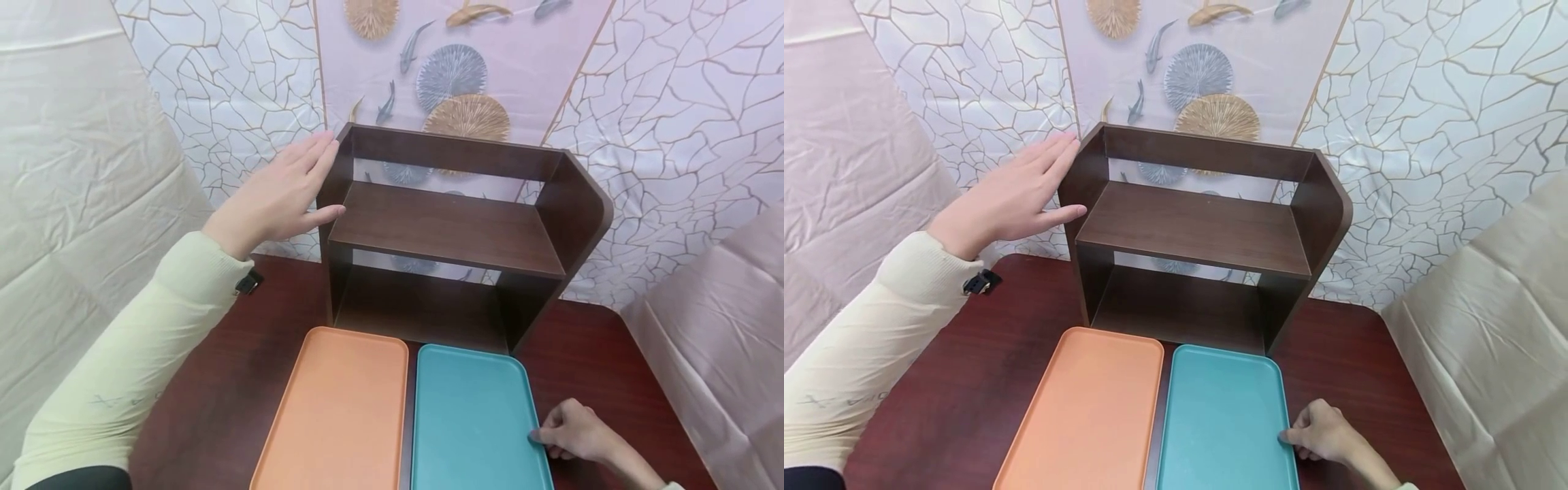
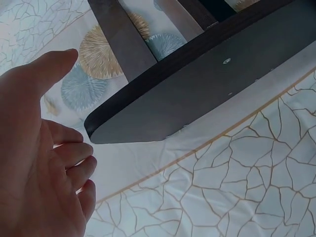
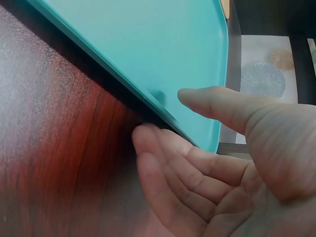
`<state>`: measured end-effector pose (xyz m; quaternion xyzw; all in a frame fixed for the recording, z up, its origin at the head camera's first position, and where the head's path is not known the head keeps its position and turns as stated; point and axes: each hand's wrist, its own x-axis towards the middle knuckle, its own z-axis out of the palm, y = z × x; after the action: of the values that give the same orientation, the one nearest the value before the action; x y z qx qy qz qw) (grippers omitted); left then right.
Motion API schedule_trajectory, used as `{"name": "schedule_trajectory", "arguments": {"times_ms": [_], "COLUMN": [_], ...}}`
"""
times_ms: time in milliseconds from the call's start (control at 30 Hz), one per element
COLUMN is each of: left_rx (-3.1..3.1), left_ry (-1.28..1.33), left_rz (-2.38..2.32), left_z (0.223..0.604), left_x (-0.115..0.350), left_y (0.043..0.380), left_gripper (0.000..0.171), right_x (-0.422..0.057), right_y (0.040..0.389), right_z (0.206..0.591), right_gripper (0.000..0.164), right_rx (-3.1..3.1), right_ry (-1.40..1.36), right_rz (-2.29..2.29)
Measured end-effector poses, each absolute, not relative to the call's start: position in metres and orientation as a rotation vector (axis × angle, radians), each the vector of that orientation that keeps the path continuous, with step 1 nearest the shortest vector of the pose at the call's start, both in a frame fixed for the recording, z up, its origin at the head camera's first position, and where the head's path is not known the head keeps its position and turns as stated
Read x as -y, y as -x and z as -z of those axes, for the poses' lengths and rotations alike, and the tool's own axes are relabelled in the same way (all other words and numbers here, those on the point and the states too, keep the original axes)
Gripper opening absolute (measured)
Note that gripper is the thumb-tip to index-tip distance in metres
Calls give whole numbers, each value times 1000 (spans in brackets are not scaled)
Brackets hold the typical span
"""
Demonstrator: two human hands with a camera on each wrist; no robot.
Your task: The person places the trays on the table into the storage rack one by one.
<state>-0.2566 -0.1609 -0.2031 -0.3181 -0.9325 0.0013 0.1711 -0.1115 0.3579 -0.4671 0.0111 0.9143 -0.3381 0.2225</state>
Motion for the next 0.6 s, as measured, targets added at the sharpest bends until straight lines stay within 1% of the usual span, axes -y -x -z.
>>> {"name": "schedule_trajectory", "arguments": {"times_ms": [333, 600], "left_rx": [2685, 2685], "left_ry": [859, 839], "left_rz": [-43, -110], "left_z": [205, 210], "left_x": [154, 154], "left_y": [267, 274], "left_gripper": [91, 90], "right_x": [-351, -357], "right_y": [114, 116], "right_z": [472, 476], "right_gripper": [23, 23], "right_rx": [-2508, -2429], "right_ry": [-141, -100], "right_rz": [944, 1013]}}
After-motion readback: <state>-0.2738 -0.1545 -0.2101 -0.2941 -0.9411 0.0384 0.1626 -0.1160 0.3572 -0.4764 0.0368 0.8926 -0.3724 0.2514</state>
